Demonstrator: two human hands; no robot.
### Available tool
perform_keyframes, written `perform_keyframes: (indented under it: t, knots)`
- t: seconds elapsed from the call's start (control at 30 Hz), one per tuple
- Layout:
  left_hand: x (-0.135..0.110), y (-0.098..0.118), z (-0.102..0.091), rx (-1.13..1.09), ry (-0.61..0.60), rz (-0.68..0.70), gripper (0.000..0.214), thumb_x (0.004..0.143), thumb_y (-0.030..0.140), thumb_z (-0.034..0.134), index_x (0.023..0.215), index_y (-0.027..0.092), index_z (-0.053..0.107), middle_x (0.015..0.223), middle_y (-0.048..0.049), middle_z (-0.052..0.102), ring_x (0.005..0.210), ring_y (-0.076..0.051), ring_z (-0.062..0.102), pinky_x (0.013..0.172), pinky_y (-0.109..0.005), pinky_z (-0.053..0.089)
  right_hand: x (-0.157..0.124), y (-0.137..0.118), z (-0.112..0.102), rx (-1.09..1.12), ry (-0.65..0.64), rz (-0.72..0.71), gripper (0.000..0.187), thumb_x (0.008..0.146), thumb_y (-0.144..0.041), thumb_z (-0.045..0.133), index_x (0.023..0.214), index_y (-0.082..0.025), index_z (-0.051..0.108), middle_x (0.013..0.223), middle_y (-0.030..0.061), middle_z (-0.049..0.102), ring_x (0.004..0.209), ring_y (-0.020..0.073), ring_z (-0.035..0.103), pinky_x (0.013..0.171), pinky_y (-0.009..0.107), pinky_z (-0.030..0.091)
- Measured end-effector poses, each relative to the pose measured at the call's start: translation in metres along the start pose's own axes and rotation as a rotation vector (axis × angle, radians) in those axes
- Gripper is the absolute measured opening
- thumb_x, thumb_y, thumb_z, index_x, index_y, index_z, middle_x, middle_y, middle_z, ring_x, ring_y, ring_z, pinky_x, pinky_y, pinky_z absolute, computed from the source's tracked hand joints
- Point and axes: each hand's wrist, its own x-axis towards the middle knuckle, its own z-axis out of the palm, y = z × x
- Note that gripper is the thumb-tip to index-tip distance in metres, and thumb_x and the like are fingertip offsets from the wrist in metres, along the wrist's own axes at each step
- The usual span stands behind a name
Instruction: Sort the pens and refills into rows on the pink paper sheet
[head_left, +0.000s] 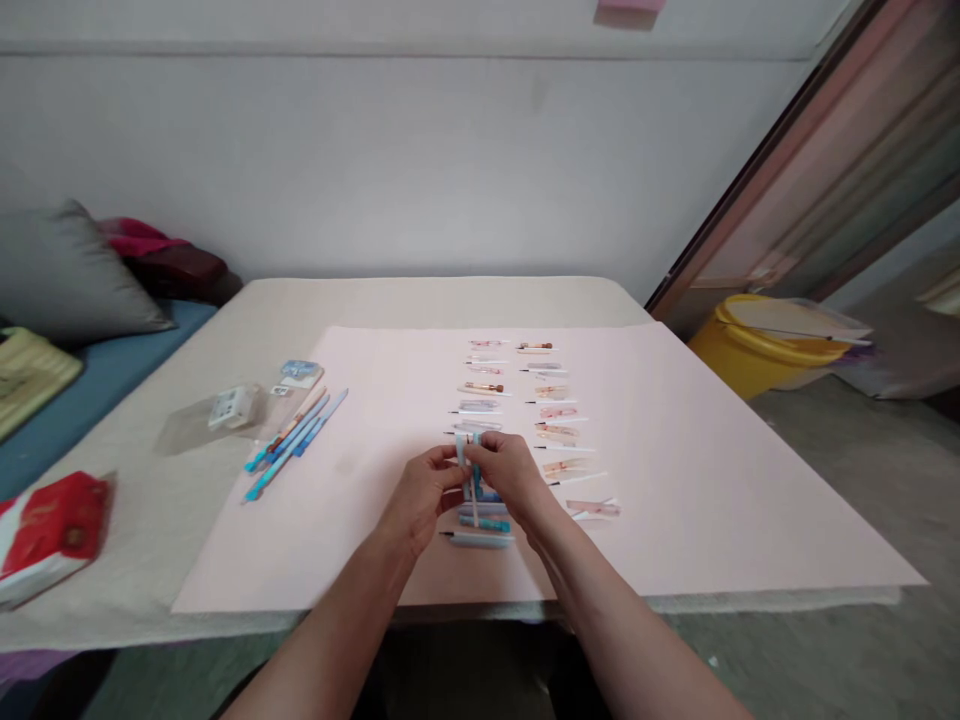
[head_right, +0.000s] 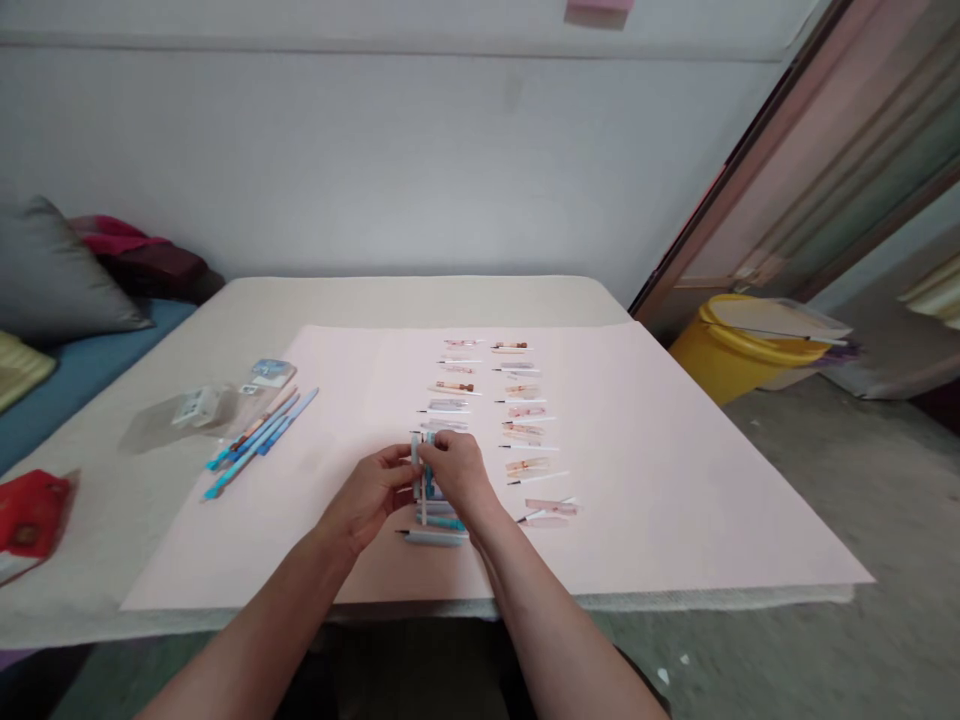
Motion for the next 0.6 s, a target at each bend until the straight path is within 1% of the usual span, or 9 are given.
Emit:
perform_keyframes:
  t: [0.07,0.13,0.23,0.33,0.47,0.6]
  knots:
    - [0.000,-0.001,0.002,0.034,0.019,0.003,0.034,0.061,0.012,0.069,0.095,0.013,0.066,0.078,-0.0066,0.063,0.070,-0.016,0.061,0.066,-0.031,0.049,-0.001,0.000,0.001,-0.014,0.027,-0.011,0.024,0.066,-0.030,0.055,0.051,-0.018,0.040,0.045,-0.0074,0.032,0.044,0.0065,0.031,0.041,0.020,0.022]
    - [-0.001,-0.001,0.004,0.060,0.047,0.024,0.035,0.060,0.010,0.066,0.094,0.013,0.067,0.077,-0.0062,0.063,0.069,-0.016,0.060,0.064,-0.030,0.049,-0.001,0.001,0.002,-0.021,0.024,-0.011,0.024,0.067,-0.032,0.055,0.052,-0.018,0.041,0.045,-0.0074,0.033,0.044,0.0066,0.032,0.042,0.020,0.023]
    - [-0.001,0.000,0.006,0.071,0.054,0.055,0.035,0.060,0.009,0.063,0.095,0.013,0.067,0.077,-0.0066,0.065,0.066,-0.015,0.060,0.061,-0.028,0.048,-0.001,0.004,0.003,-0.032,-0.042,-0.004,0.022,0.068,-0.034,0.054,0.055,-0.018,0.047,0.045,-0.0069,0.037,0.043,0.0071,0.035,0.042,0.020,0.024]
    - [-0.002,0.000,0.005,0.066,0.028,0.069,0.037,0.060,0.010,0.062,0.096,0.013,0.068,0.080,-0.0072,0.066,0.067,-0.016,0.061,0.062,-0.029,0.049,0.000,0.009,0.003,-0.071,-0.106,-0.010,0.023,0.068,-0.036,0.056,0.056,-0.016,0.054,0.046,-0.0057,0.041,0.045,0.0076,0.037,0.043,0.021,0.024]
    - [-0.001,-0.003,0.002,0.041,-0.005,0.046,0.040,0.059,0.009,0.064,0.098,0.015,0.068,0.085,-0.0074,0.067,0.073,-0.016,0.061,0.067,-0.029,0.049,0.002,0.014,0.002,-0.096,-0.135,0.001,0.027,0.065,-0.040,0.061,0.057,-0.015,0.058,0.047,-0.0053,0.042,0.047,0.0078,0.037,0.043,0.021,0.022]
    - [0.001,-0.007,0.000,0.030,0.000,0.022,0.043,0.057,0.010,0.066,0.099,0.016,0.068,0.083,-0.0066,0.067,0.072,-0.016,0.062,0.067,-0.029,0.049,0.003,0.013,0.002,-0.057,-0.179,0.034,0.027,0.063,-0.040,0.063,0.058,-0.015,0.061,0.047,-0.0050,0.043,0.046,0.0075,0.036,0.043,0.021,0.022]
